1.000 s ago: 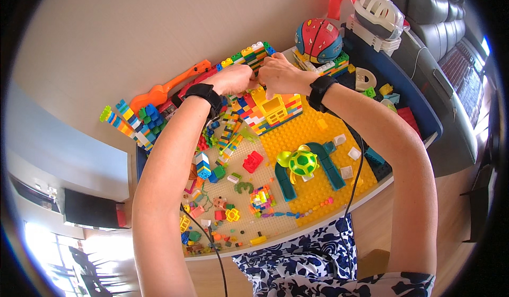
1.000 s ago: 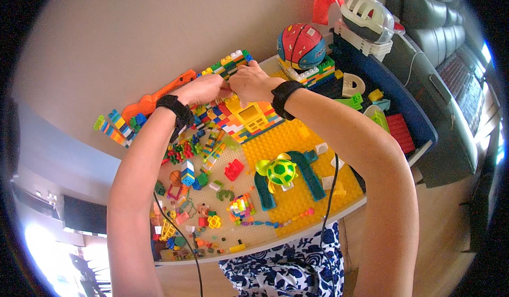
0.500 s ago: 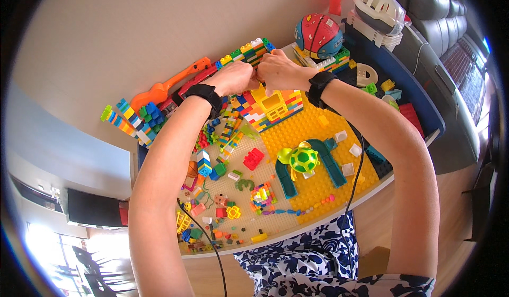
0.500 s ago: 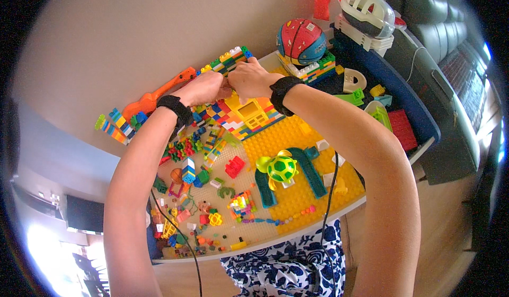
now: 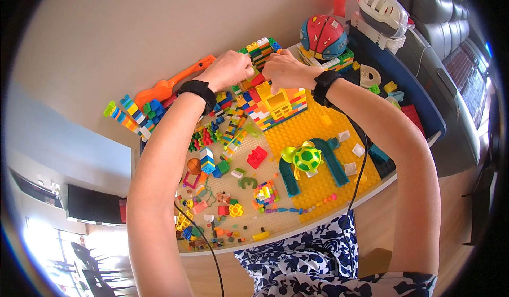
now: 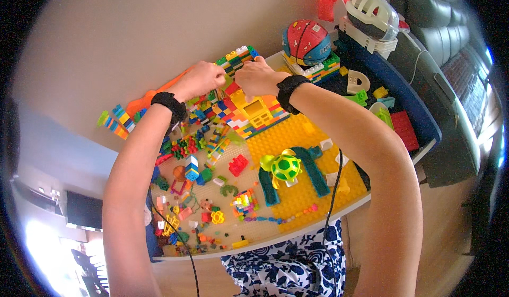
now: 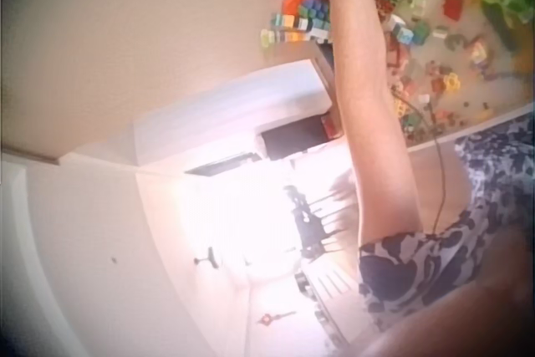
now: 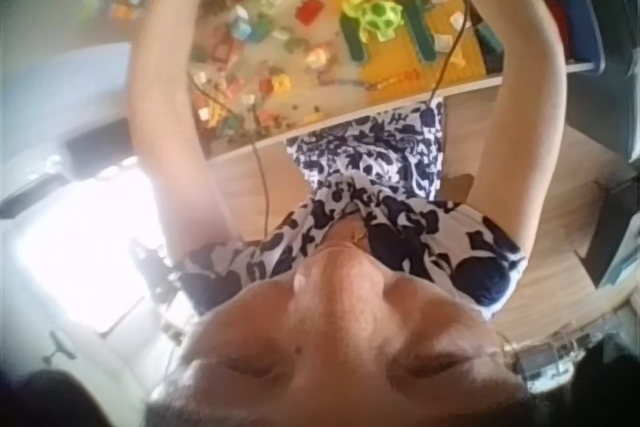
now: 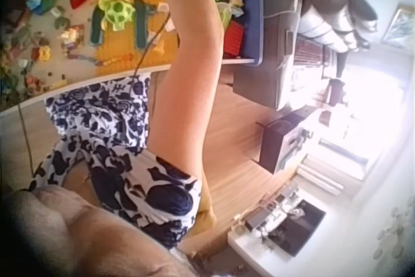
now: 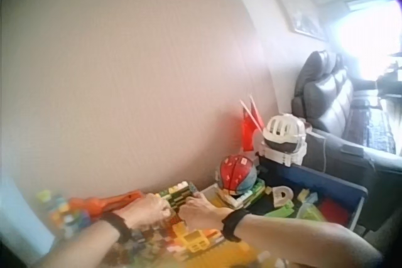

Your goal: The person sits on the floor and builds a multi-colored block structure on a yellow baseplate. They pick up various small blocks from the table, connect them to the growing tower, and adjust the placement of pieces. The person also places a green flag on top of the structure.

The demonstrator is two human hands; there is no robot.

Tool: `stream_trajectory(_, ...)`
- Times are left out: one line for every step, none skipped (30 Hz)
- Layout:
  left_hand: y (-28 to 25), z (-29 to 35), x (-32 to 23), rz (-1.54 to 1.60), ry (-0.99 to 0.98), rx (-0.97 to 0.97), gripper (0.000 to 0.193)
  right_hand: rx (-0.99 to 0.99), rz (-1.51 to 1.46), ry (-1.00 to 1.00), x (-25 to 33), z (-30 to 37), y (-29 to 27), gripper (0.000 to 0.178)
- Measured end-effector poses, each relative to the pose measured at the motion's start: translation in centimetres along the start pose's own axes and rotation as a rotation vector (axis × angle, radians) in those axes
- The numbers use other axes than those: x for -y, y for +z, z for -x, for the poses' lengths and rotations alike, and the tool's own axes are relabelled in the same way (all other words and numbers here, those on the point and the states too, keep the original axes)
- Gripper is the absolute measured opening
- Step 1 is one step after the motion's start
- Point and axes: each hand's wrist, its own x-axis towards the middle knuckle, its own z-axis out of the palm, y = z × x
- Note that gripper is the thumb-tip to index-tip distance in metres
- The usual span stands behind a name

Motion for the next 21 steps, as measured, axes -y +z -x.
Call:
stream_trajectory(-0.5, 0.2, -0.1, 0.158, -0.116, 0.030, 0.020, -0.004, -0.015, 0.009, -0.1, 0.2, 0.1, 0.036)
stream_trajectory(-0.9, 0.6, -0.4, 0.239, -0.168, 0.024, 0.021, -0.008, -0.030, 0.019, -0.2, 0.3, 0.1, 0.036)
stream_trajectory(-1.3, 1.0, -0.3, 0.319, -0.221, 0.015, 0.021, -0.032, -0.029, 0.000, -0.4, 0.5, 0.1, 0.038)
stream_trajectory(-1.6, 1.4, -0.3, 0.399, -0.273, 0.007, 0.021, -0.055, -0.028, -0.018, -0.5, 0.6, 0.1, 0.040)
stream_trajectory(-2.0, 1.7, -0.3, 0.427, -0.279, 0.006, 0.022, -0.078, -0.027, -0.036, -0.7, 0.7, 0.0, 0.041)
stream_trajectory(-2.4, 2.2, -0.8, 0.441, -0.272, -0.017, 0.023, -0.156, -0.101, -0.021, -0.7, 1.2, -0.9, 0.045)
stream_trajectory(-3.0, 3.0, -1.6, 0.454, -0.275, -0.038, 0.023, -0.232, -0.180, -0.015, -0.4, 1.7, -2.4, 0.050)
stream_trajectory(-3.2, 3.4, -2.1, 0.467, -0.277, -0.060, 0.023, -0.306, -0.259, -0.009, -0.1, 2.0, -3.5, 0.054)
stream_trajectory(-3.4, 3.5, -2.5, 0.345, -0.206, -0.089, 0.024, -0.385, -0.449, -0.145, 0.4, 2.0, -4.2, 0.052)
stream_trajectory(-3.4, 3.8, -3.1, 0.361, -0.184, -0.099, 0.023, -0.322, -0.482, -0.103, 1.1, 2.2, -4.7, 0.048)
stream_trajectory(-3.3, 4.2, -3.8, 0.377, -0.162, -0.110, 0.023, -0.259, -0.514, -0.060, 1.9, 2.5, -5.0, 0.044)
stream_trajectory(-3.5, 4.4, -4.6, 0.390, -0.135, -0.124, 0.022, -0.200, -0.541, -0.015, 2.5, 2.8, -5.6, 0.040)
stream_trajectory(-2.9, 4.3, -4.7, 0.410, -0.143, -0.109, 0.022, -0.242, -0.473, -0.009, 2.5, 2.5, -5.1, 0.031)
stream_trajectory(-2.4, 4.3, -4.6, 0.418, -0.130, -0.132, 0.022, -0.226, -0.476, -0.012, 2.5, 2.6, -5.0, 0.030)
stream_trajectory(-2.2, 4.4, -5.0, 0.432, -0.113, -0.153, 0.022, -0.205, -0.478, -0.008, 2.4, 3.1, -4.9, 0.029)
stream_trajectory(-2.0, 4.5, -5.4, 0.446, -0.096, -0.175, 0.022, -0.185, -0.481, -0.004, 2.4, 3.4, -4.8, 0.028)
stream_trajectory(-1.9, 4.7, -5.7, 0.481, -0.185, -0.166, 0.024, -0.177, -0.449, -0.001, 2.3, 3.8, -4.8, 0.027)
stream_trajectory(-1.6, 4.6, -5.6, 0.449, -0.168, -0.225, 0.025, -0.241, -0.401, -0.023, 1.6, 3.9, -4.3, 0.027)
stream_trajectory(-1.4, 4.6, -5.3, 0.414, -0.152, -0.282, 0.025, -0.306, -0.354, -0.046, 0.5, 3.8, -3.7, 0.027)
stream_trajectory(-1.1, 4.4, -5.1, 0.379, -0.135, -0.339, 0.026, -0.370, -0.307, -0.069, -0.4, 3.8, -2.9, 0.027)
stream_trajectory(-2.0, 4.6, -5.6, 0.336, -0.197, -0.235, 0.036, -0.358, -0.310, -0.053, -0.4, 3.7, -2.6, 0.027)
